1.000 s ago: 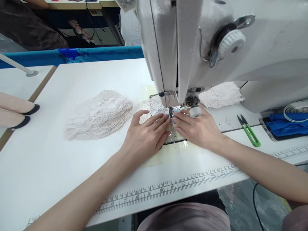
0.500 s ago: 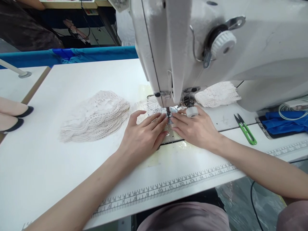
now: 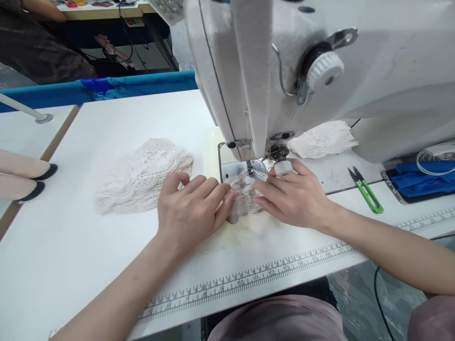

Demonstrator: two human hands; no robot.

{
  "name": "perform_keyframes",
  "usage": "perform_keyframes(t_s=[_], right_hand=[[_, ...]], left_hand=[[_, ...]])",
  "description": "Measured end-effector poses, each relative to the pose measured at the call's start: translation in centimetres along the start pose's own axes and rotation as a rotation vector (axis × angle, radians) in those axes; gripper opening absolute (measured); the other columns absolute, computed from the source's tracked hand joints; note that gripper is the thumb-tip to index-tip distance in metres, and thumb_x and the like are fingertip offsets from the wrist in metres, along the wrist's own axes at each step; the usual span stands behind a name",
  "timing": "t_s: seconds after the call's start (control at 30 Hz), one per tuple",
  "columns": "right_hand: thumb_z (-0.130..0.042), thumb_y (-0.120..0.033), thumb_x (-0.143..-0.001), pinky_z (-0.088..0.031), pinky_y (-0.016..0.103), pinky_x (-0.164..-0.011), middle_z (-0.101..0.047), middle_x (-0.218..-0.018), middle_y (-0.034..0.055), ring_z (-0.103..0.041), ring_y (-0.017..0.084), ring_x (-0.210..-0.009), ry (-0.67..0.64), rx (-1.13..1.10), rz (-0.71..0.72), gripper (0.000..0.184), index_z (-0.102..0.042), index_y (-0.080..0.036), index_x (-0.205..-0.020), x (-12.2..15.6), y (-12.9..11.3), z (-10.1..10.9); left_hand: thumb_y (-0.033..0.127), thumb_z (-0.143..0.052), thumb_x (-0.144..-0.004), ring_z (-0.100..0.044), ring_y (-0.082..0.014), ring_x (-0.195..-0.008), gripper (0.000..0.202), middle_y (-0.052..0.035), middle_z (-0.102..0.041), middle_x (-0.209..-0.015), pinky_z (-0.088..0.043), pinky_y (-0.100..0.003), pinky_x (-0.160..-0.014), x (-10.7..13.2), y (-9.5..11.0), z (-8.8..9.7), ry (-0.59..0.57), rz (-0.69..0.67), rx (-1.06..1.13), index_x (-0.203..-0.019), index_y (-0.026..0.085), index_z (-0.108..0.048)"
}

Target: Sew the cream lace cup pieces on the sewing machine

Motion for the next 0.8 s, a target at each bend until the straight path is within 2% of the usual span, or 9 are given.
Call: perform_keyframes(t_s=[0.07,0.13,0.2,0.33,0.4,0.47,0.57,0.8], right_hand=[[-0.051,-0.014,-0.094,-0.041,0.033,-0.087,-0.068,-0.07,0.0002,-0.059,0.016,-0.079,0.048,0.034,0.004,0.017,-0.066,-0.016,-0.086,0.0,-0.1,0.7],[-0.051,-0.009,-0.092,-0.042,0.03,-0.088,-0.071,-0.079,0.0005,-0.06,0.015,-0.087,0.012,-0.017,0.047,0.018,-0.067,-0.016,-0.089,0.0,-0.8,0.6],[-0.049,-0.008,-0.092,-0.044,0.028,-0.084,-0.071,-0.086,0.0012,-0.06,0.014,-0.089,-0.045,-0.071,0.063,0.02,-0.068,-0.016,-0.091,0.0,-1.3,0.2],[-0.046,-0.005,-0.091,-0.044,0.027,-0.065,-0.066,-0.071,0.0002,-0.058,0.014,-0.072,-0.097,-0.041,-0.039,0.025,-0.066,-0.017,-0.08,0.1,-0.9,-0.2],[-0.046,-0.006,-0.091,-0.04,0.028,-0.058,-0.067,-0.077,0.0022,-0.057,0.014,-0.071,-0.142,-0.019,-0.09,0.023,-0.067,-0.016,-0.086,0.2,-0.4,-0.6],[-0.047,-0.012,-0.093,-0.039,0.03,-0.057,-0.07,-0.092,0.0061,-0.059,0.016,-0.076,-0.202,0.009,-0.14,0.021,-0.068,-0.014,-0.093,0.4,0.2,-1.0],[-0.046,-0.021,-0.097,-0.042,0.032,-0.065,-0.071,-0.106,0.0085,-0.061,0.02,-0.088,-0.261,0.044,-0.196,0.023,-0.068,-0.015,-0.094,0.6,1.1,-1.7],[-0.048,-0.017,-0.096,-0.038,0.038,-0.094,-0.071,-0.113,0.0068,-0.057,0.023,-0.11,-0.285,0.082,-0.152,0.022,-0.069,-0.015,-0.103,0.9,2.0,-2.8]], left_hand=[[0.021,-0.063,-0.087,-0.065,-0.0194,-0.064,0.005,-0.0009,-0.074,-0.077,-0.041,-0.04,-0.068,-0.1,0.3,0.4,0.048,-0.036,0.038,-0.088,0.018,-0.065],[0.017,-0.062,-0.086,-0.068,-0.0217,-0.082,0.016,-0.003,-0.076,-0.099,-0.043,-0.041,-0.076,-0.2,0.6,0.1,0.039,-0.071,0.084,-0.102,0.018,-0.064],[0.012,-0.057,-0.088,-0.067,-0.0233,-0.098,0.027,-0.0032,-0.072,-0.114,-0.043,-0.043,-0.085,-0.2,0.9,-0.7,-0.024,-0.099,0.127,-0.114,0.02,-0.061],[0.006,-0.048,-0.09,-0.065,-0.0228,-0.108,0.039,-0.0033,-0.071,-0.118,-0.042,-0.045,-0.094,0.1,1.0,-1.9,-0.127,-0.081,0.228,-0.125,0.021,-0.057],[0.004,-0.046,-0.089,-0.064,-0.0217,-0.109,0.042,-0.0037,-0.07,-0.118,-0.042,-0.045,-0.096,0.2,0.9,-2.0,-0.138,-0.043,0.286,-0.126,0.021,-0.056],[0.002,-0.045,-0.089,-0.064,-0.021,-0.11,0.043,-0.0039,-0.07,-0.119,-0.041,-0.045,-0.097,0.2,1.0,-2.1,-0.142,-0.023,0.319,-0.125,0.021,-0.057],[0.002,-0.047,-0.089,-0.064,-0.0214,-0.11,0.04,-0.0031,-0.07,-0.119,-0.041,-0.045,-0.098,0.3,1.4,-1.9,-0.134,-0.045,0.299,-0.122,0.021,-0.059],[0.008,-0.055,-0.089,-0.065,-0.0231,-0.105,0.033,-0.0027,-0.071,-0.116,-0.043,-0.045,-0.095,0.3,2.5,-1.2,-0.088,-0.137,0.116,-0.119,0.02,-0.061]])
Point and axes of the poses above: each hand's wrist, its own x-axis away from the middle knuckle, its own z-axis out of the back of the hand, y = z × x, the point moved 7 cm from there along -x, towards the middle knuckle
